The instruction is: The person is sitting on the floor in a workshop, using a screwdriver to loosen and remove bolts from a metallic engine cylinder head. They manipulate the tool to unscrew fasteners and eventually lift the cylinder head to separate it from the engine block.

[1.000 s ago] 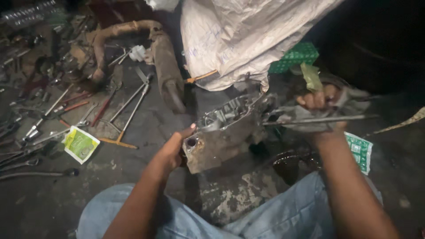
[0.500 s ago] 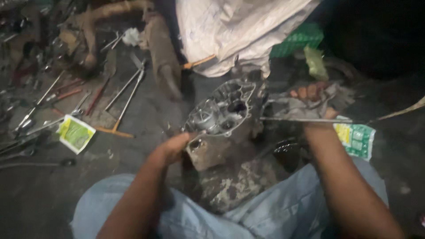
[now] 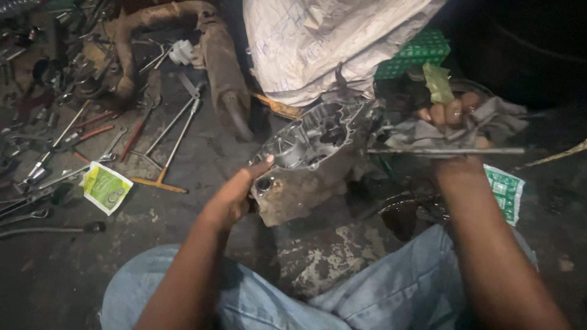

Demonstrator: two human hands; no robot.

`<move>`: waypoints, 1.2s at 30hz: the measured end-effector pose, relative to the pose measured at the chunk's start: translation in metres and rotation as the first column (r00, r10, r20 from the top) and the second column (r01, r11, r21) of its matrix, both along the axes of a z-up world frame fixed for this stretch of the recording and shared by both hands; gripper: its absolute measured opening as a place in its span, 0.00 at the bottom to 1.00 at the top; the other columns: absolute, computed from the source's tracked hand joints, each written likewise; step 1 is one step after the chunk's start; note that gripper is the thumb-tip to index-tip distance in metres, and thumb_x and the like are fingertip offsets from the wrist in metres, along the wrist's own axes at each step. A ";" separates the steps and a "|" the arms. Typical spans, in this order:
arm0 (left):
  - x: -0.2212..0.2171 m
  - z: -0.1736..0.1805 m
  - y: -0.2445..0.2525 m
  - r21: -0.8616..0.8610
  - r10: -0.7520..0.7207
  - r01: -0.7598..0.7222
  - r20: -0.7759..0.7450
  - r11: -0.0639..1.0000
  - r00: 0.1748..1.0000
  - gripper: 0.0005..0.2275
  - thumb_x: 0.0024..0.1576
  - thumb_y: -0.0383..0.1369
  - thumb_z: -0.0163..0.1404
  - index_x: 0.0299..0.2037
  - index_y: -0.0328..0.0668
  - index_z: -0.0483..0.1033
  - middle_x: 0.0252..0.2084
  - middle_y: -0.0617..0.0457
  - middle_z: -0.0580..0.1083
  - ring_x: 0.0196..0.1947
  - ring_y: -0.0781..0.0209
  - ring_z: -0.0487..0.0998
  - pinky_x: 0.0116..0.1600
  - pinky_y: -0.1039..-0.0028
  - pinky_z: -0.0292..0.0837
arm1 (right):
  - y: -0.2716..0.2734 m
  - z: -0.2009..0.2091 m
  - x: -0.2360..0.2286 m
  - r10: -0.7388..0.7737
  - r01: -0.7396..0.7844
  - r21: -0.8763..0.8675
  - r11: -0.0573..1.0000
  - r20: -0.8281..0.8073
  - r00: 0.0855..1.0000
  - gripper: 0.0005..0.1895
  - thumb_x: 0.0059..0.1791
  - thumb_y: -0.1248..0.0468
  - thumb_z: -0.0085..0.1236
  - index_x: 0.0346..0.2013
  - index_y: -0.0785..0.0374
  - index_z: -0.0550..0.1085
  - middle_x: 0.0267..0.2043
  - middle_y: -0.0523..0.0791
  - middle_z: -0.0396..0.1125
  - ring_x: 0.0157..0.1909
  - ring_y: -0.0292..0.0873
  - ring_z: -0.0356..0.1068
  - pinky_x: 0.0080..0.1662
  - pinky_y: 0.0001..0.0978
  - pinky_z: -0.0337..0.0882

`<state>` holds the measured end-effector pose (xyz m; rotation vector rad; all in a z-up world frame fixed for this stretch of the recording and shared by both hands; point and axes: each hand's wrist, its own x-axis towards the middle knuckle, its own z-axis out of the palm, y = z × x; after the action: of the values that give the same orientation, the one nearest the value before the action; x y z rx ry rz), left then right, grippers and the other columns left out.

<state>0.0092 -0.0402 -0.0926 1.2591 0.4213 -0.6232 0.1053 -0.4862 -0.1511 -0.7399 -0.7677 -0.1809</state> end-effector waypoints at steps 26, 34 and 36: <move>0.027 0.013 0.039 0.265 0.061 0.002 -0.229 0.964 0.972 0.46 0.52 0.75 0.28 0.73 0.53 0.56 0.68 0.49 0.63 0.65 0.49 0.61 0.70 0.40 0.45 | 0.054 0.081 -0.014 -0.136 0.250 0.068 0.966 -0.691 0.710 0.38 0.51 0.28 0.24 0.28 0.58 0.65 0.23 0.46 0.58 0.27 0.50 0.59 0.37 0.50 0.64; 0.024 0.068 0.044 0.853 -0.085 -0.280 0.350 0.439 0.933 0.38 0.55 0.62 0.45 0.69 0.44 0.65 0.68 0.43 0.68 0.69 0.44 0.67 0.73 0.48 0.49 | 0.054 0.060 0.055 -0.273 0.378 0.031 0.925 -0.638 0.720 0.40 0.51 0.28 0.33 0.52 0.57 0.72 0.47 0.47 0.69 0.47 0.50 0.70 0.50 0.47 0.70; 0.018 0.088 0.032 0.662 -0.133 -0.417 0.615 0.623 0.777 0.35 0.54 0.59 0.49 0.65 0.42 0.72 0.64 0.44 0.75 0.66 0.49 0.75 0.72 0.58 0.64 | 0.060 0.058 0.082 -0.237 0.340 0.098 0.935 -0.539 0.808 0.39 0.53 0.31 0.34 0.58 0.57 0.72 0.58 0.48 0.69 0.59 0.51 0.70 0.63 0.46 0.73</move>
<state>0.0270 -0.0080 -0.0048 2.1483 0.2250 0.2232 0.1877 -0.4261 -0.0928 -0.6765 -0.1084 -0.3118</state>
